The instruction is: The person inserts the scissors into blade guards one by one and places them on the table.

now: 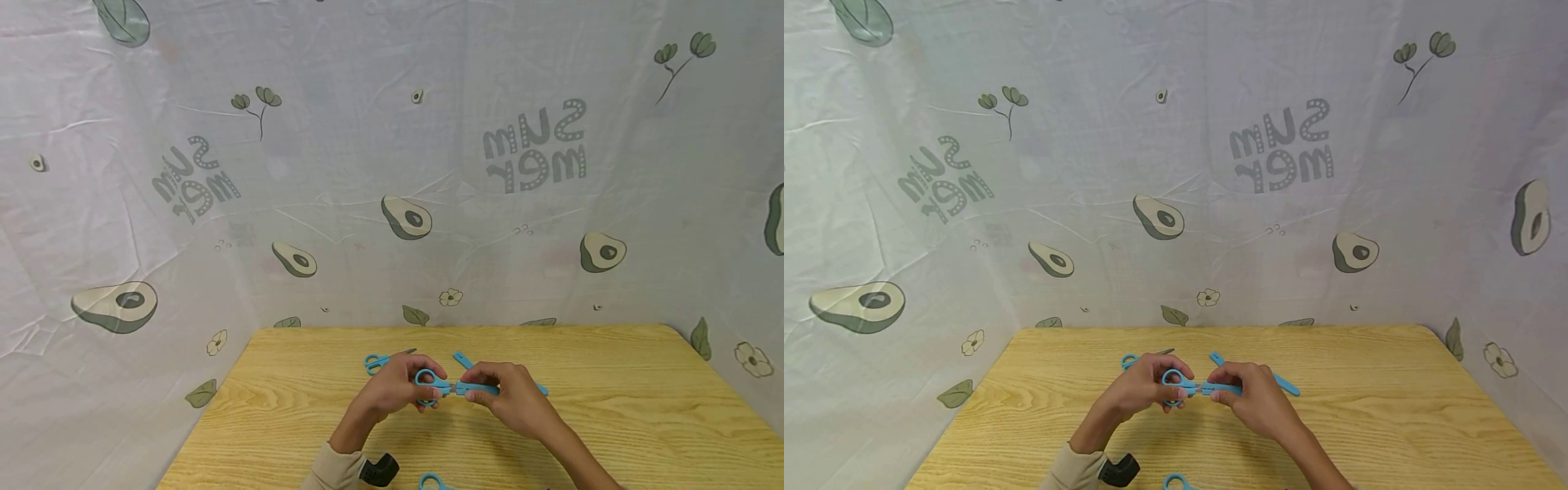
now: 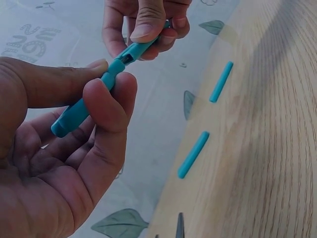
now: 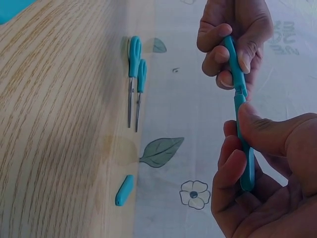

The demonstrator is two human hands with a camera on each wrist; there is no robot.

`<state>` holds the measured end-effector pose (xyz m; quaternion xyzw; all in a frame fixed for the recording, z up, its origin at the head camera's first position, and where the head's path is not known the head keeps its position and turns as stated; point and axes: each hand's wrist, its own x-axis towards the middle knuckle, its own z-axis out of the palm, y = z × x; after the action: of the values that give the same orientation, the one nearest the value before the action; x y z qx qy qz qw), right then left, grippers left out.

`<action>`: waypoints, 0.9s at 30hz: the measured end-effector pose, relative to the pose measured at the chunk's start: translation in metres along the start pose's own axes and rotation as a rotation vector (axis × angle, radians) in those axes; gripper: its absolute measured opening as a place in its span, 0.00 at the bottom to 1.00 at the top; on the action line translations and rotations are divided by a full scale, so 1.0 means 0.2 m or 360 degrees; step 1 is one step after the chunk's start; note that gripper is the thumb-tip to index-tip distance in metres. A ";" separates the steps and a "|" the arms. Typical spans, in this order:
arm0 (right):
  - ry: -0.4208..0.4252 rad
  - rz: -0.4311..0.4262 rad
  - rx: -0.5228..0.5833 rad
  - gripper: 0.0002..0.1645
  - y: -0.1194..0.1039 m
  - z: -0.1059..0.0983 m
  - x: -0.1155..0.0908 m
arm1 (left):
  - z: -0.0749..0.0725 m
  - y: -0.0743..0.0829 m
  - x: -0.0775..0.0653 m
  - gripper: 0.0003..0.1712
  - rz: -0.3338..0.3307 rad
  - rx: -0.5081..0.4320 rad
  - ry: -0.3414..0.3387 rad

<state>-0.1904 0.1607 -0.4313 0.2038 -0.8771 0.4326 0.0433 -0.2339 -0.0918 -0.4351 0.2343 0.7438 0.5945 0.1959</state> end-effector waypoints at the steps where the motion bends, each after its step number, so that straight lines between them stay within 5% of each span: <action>1: -0.0001 -0.0004 0.0001 0.07 0.00 0.00 0.00 | 0.00 0.00 0.00 0.13 0.0000 -0.0002 -0.0001; 27: -0.0055 0.0031 0.0127 0.05 0.01 0.05 -0.02 | 0.03 -0.02 -0.02 0.11 -0.0055 -0.0028 0.0017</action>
<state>-0.1858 0.1553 -0.4404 0.2044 -0.8617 0.4641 0.0157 -0.2288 -0.0903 -0.4408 0.2165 0.7437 0.5987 0.2041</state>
